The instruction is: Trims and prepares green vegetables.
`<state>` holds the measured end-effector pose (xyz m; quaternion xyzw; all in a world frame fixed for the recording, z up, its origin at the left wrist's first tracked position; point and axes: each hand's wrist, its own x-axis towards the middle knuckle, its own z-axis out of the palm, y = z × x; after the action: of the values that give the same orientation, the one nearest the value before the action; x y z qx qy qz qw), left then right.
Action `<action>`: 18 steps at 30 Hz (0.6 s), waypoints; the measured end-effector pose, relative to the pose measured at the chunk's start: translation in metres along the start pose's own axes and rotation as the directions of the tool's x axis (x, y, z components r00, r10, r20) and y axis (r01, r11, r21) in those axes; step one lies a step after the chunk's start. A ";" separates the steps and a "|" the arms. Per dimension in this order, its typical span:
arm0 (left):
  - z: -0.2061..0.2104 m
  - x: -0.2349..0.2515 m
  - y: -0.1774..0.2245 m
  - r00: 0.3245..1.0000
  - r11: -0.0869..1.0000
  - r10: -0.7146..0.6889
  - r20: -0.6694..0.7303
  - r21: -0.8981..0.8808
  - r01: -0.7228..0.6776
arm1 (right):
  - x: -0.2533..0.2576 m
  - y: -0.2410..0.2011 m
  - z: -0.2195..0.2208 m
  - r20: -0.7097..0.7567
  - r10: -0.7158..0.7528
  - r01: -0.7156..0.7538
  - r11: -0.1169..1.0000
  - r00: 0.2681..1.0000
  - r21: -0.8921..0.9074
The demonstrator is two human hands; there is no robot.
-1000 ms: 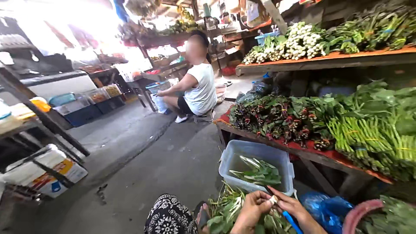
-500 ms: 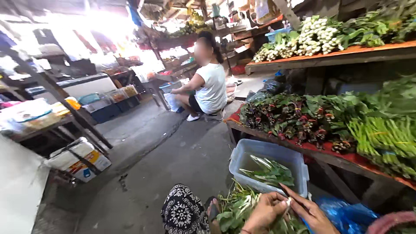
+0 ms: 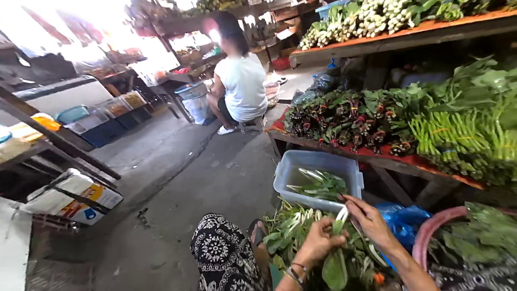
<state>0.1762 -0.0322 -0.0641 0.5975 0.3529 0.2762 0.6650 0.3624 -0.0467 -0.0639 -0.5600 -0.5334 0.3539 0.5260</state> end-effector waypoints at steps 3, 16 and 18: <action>0.003 -0.003 0.011 0.995 0.997 -0.080 -0.061 -0.006 0.080 | -0.001 -0.010 -0.005 0.013 0.022 -0.021 0.998 1.000 -0.057; -0.036 0.004 -0.016 0.972 0.566 -0.171 0.163 -0.791 0.233 | -0.010 -0.012 -0.042 0.057 0.049 -0.026 0.938 0.997 -0.346; -0.037 0.005 -0.018 0.972 0.519 -0.139 0.191 -0.821 0.236 | -0.011 -0.014 -0.043 0.081 0.062 -0.016 0.878 0.995 -0.478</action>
<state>0.1491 -0.0082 -0.0837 0.1779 0.2058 0.3073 0.9119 0.3989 -0.0677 -0.0440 -0.6655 -0.6169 0.2481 0.3393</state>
